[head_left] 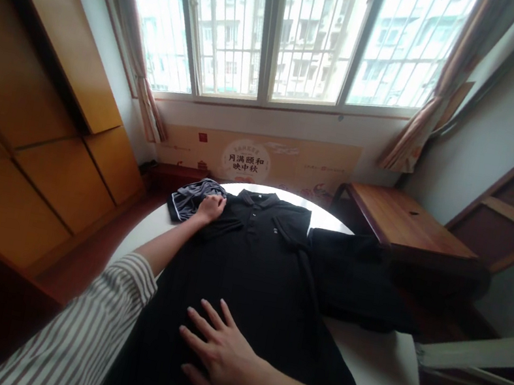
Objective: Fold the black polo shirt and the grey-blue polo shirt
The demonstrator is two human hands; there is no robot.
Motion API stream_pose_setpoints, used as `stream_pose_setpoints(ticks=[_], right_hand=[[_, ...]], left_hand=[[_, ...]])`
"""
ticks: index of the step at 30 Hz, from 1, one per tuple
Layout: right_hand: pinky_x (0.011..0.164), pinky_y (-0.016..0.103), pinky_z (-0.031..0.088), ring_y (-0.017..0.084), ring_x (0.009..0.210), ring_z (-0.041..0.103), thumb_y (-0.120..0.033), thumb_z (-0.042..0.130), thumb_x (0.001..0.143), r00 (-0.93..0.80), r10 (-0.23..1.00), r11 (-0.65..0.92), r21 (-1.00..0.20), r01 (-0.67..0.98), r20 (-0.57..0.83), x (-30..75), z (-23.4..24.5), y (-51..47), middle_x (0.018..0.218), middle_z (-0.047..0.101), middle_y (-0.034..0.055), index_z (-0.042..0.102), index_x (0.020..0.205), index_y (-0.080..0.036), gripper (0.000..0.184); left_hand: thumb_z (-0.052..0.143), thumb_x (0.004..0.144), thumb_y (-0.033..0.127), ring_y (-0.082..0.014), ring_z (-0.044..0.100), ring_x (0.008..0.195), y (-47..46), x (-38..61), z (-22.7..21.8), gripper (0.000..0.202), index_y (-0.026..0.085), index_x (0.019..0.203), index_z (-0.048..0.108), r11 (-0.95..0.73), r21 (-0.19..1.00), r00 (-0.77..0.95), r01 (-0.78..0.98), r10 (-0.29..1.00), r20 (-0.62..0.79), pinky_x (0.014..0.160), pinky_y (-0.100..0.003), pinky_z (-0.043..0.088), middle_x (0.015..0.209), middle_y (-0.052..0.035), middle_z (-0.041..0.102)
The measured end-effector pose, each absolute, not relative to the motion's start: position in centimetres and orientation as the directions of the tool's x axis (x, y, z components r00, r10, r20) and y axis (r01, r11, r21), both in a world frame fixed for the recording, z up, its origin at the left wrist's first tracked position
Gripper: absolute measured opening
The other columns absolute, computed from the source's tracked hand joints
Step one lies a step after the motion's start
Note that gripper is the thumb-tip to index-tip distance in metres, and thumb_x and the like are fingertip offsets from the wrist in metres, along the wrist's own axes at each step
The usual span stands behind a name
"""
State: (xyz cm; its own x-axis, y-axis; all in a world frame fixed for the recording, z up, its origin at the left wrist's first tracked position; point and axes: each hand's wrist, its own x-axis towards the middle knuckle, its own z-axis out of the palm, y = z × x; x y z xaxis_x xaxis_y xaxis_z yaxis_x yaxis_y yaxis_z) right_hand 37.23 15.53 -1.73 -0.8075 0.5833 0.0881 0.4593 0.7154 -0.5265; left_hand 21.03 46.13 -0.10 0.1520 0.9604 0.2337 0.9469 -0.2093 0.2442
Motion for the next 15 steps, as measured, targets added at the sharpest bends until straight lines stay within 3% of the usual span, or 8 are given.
stream_pose_setpoints(ticks=[5, 10, 15], right_hand=[[0.118, 0.063, 0.008, 0.033, 0.149, 0.014, -0.054, 0.035, 0.1, -0.807, 0.582, 0.704, -0.556, 0.442, 0.096, 37.5, -1.3, 15.4, 0.161, 0.026, 0.01, 0.034, 0.154, -0.024, 0.061], [0.118, 0.064, 0.007, 0.034, 0.15, 0.012, -0.053, 0.035, 0.1, -0.813, 0.574, 0.702, -0.57, 0.427, 0.099, 37.5, -1.4, 15.4, 0.161, 0.025, 0.0118, 0.033, 0.154, -0.022, 0.062], [0.118, 0.065, 0.008, 0.035, 0.15, 0.012, -0.051, 0.037, 0.1, -0.811, 0.576, 0.699, -0.577, 0.423, 0.104, 37.5, -1.6, 15.4, 0.161, 0.025, 0.0126, 0.032, 0.154, -0.021, 0.062]], left_hand=[[0.063, 0.088, 0.043, -0.0243, 0.065, 0.107, 51.3, 20.4, 0.4, 0.039, 0.018, 0.117, 0.07, -0.171, 0.226, 0.145, 0.959, 0.981, 0.126, 0.093, -0.028, 0.048, 0.114, -0.0104, 0.072], [0.068, 0.083, 0.043, -0.0266, 0.066, 0.106, 53.5, 21.2, -0.3, 0.032, 0.023, 0.106, 0.075, -0.146, 0.181, 0.143, 0.973, 0.989, 0.029, 0.089, -0.03, 0.05, 0.114, -0.0093, 0.073], [0.066, 0.084, 0.048, -0.0268, 0.064, 0.109, 53.5, 21.5, -0.5, 0.031, 0.025, 0.101, 0.077, -0.178, 0.149, 0.174, 0.973, 0.984, 0.036, 0.091, -0.031, 0.049, 0.112, -0.0076, 0.073]])
